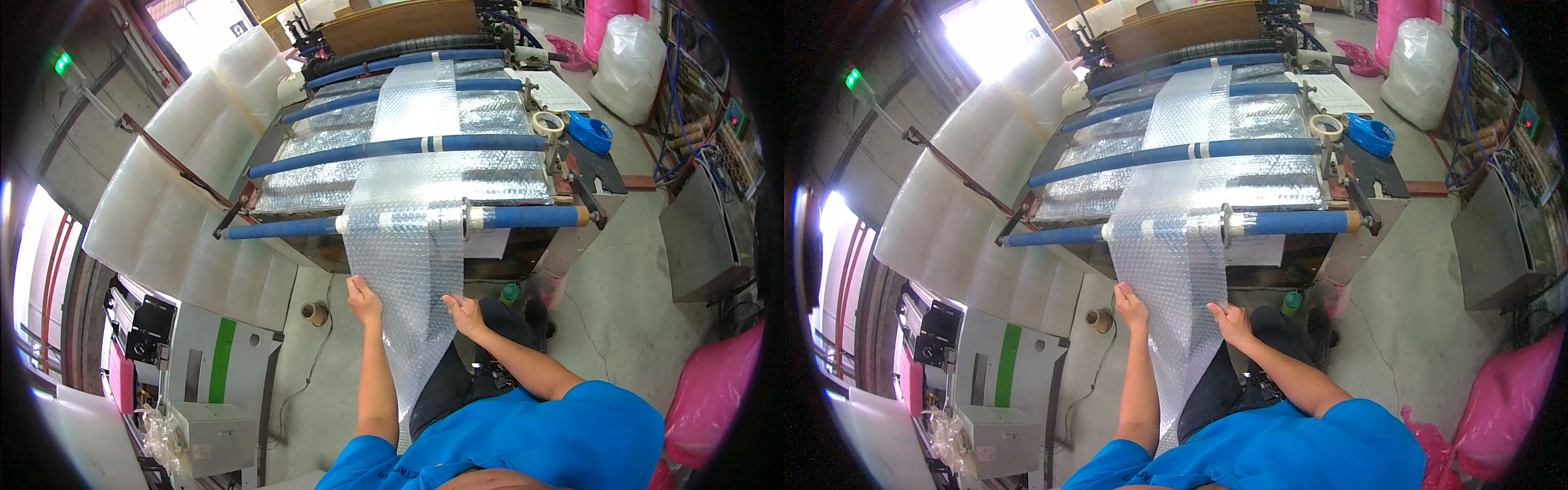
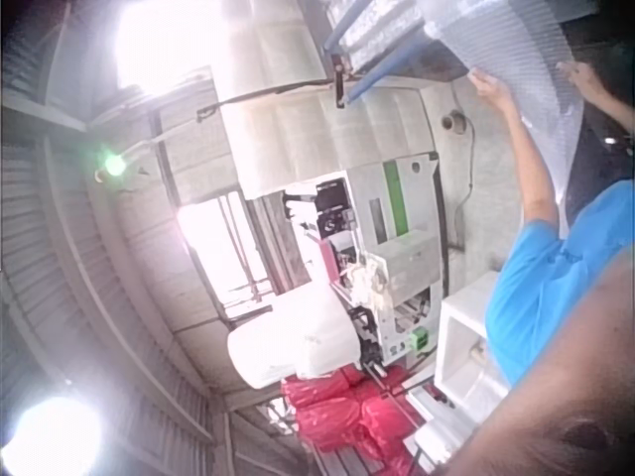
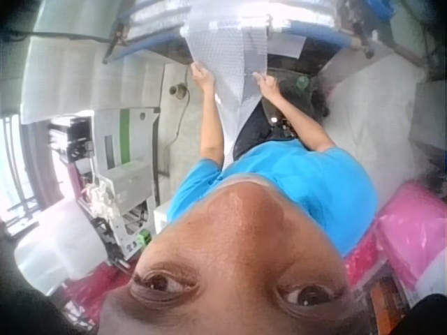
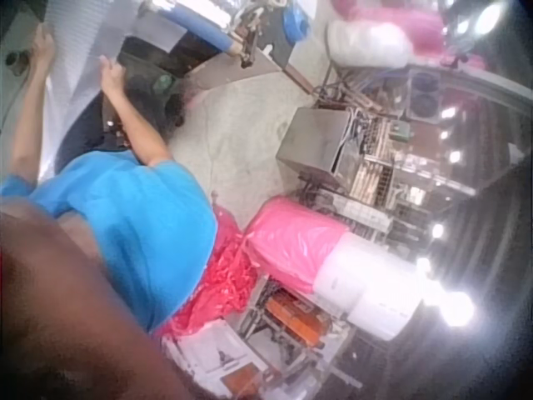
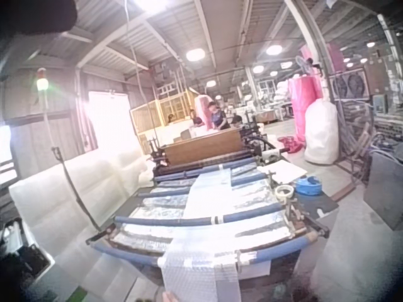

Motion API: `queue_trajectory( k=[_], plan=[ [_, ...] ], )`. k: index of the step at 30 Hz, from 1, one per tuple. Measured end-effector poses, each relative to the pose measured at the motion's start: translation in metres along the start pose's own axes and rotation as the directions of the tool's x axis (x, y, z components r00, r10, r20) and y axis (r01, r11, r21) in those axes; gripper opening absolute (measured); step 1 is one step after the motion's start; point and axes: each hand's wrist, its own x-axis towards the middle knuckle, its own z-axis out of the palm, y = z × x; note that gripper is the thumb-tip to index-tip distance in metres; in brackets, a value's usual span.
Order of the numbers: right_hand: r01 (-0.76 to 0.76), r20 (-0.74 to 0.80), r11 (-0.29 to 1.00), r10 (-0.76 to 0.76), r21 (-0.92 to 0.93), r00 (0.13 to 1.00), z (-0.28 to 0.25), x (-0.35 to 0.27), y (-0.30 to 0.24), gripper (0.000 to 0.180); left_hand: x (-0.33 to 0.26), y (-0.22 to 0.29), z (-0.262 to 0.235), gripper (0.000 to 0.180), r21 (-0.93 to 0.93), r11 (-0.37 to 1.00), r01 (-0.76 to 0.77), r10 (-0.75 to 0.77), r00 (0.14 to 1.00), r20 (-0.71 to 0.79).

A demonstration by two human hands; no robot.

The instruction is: The person handles a large sheet of bubble wrap, pulling it from a roll and guiding it through a machine with rollers. They smooth the material with their hands and adjust its position on the conveyor system.

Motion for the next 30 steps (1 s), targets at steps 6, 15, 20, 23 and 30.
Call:
queue_trajectory(
  k=[6, 15, 20, 23, 30],
  plan=[
    [-0.017, 0.020, 1.000, 0.017, -0.004, 1.000, -0.002, 0.000, -0.004, 0.046, 0.000, 0.000, 0.000, 0.038, -0.001, 1.000, 0.003, -0.003, 1.000, 0.001],
    [-0.064, 0.016, 0.996, 0.066, -0.068, 0.998, 0.002, 0.000, 0.011, 0.044, -0.001, -0.005, 0.005, 0.037, -0.011, 1.000, -0.020, 0.020, 1.000, -0.005],
    [-0.020, -0.015, 0.999, 0.019, -0.029, 1.000, 0.003, -0.002, 0.008, 0.042, -0.004, -0.007, 0.006, 0.035, -0.062, 0.998, -0.019, 0.018, 1.000, -0.018],
    [0.035, -0.023, 0.994, -0.033, 0.100, 0.999, 0.000, 0.019, -0.011, 0.042, 0.023, 0.022, 0.007, 0.036, -0.005, 1.000, -0.003, 0.002, 1.000, -0.011],
    [0.113, -0.098, 0.963, -0.091, 0.245, 0.991, -0.012, 0.080, -0.045, 0.038, 0.071, 0.083, 0.011, 0.044, 0.007, 0.994, 0.109, -0.108, 0.994, -0.025]
  ],
)
